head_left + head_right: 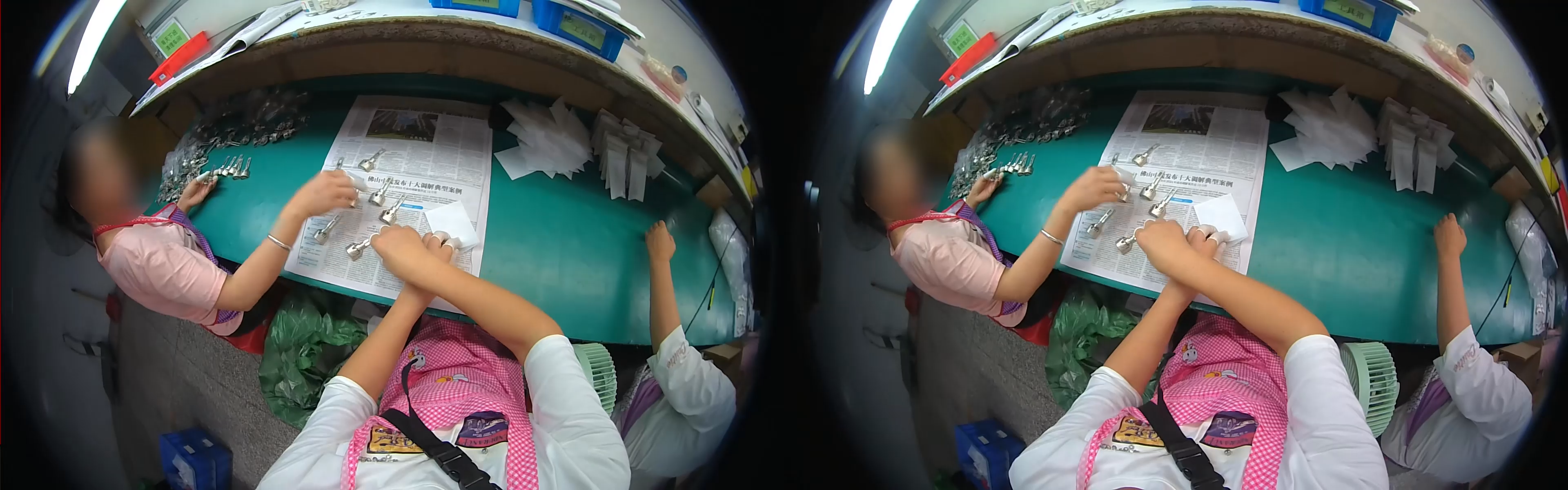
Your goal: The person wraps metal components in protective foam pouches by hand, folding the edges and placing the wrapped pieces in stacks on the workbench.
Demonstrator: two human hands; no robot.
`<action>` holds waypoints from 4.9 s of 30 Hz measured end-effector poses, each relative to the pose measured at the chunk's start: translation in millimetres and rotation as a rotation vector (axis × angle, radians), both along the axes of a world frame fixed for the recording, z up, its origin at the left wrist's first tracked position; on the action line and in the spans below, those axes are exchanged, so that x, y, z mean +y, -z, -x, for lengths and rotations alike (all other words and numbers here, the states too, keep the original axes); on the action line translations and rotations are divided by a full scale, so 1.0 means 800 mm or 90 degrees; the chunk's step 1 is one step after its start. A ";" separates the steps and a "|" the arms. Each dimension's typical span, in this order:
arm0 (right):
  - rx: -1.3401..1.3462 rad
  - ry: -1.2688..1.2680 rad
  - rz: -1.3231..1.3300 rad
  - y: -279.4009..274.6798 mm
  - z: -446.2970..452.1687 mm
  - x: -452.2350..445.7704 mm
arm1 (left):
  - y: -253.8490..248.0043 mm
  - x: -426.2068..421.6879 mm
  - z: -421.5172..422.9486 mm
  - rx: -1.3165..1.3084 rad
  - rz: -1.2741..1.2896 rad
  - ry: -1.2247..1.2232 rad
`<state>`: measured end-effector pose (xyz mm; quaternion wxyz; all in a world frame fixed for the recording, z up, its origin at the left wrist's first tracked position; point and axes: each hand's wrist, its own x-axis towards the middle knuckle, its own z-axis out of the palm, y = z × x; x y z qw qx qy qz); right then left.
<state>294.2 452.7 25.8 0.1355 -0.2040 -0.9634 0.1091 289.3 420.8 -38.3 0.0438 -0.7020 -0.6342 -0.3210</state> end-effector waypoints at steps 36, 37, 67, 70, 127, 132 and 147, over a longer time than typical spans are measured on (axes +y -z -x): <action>0.553 0.198 0.504 -0.004 -0.102 -0.026 | -0.013 -0.011 -0.006 -0.459 0.075 0.072; 0.591 0.241 0.526 -0.001 -0.113 -0.026 | -0.009 -0.004 -0.002 -0.306 0.091 0.051; 0.511 0.444 0.569 0.051 -0.202 -0.028 | -0.043 -0.014 -0.013 -0.349 0.045 -0.055; 0.470 0.479 0.528 0.045 -0.208 -0.027 | -0.044 -0.018 -0.016 -0.321 0.010 -0.057; 0.576 0.349 0.492 0.041 -0.217 -0.001 | -0.046 0.011 -0.037 -0.800 0.095 0.073; 0.584 0.394 0.467 0.043 -0.214 0.004 | -0.035 0.022 -0.036 -0.770 0.089 0.098; 0.570 0.412 0.457 0.059 -0.216 0.004 | -0.018 0.016 -0.042 -0.798 0.105 0.065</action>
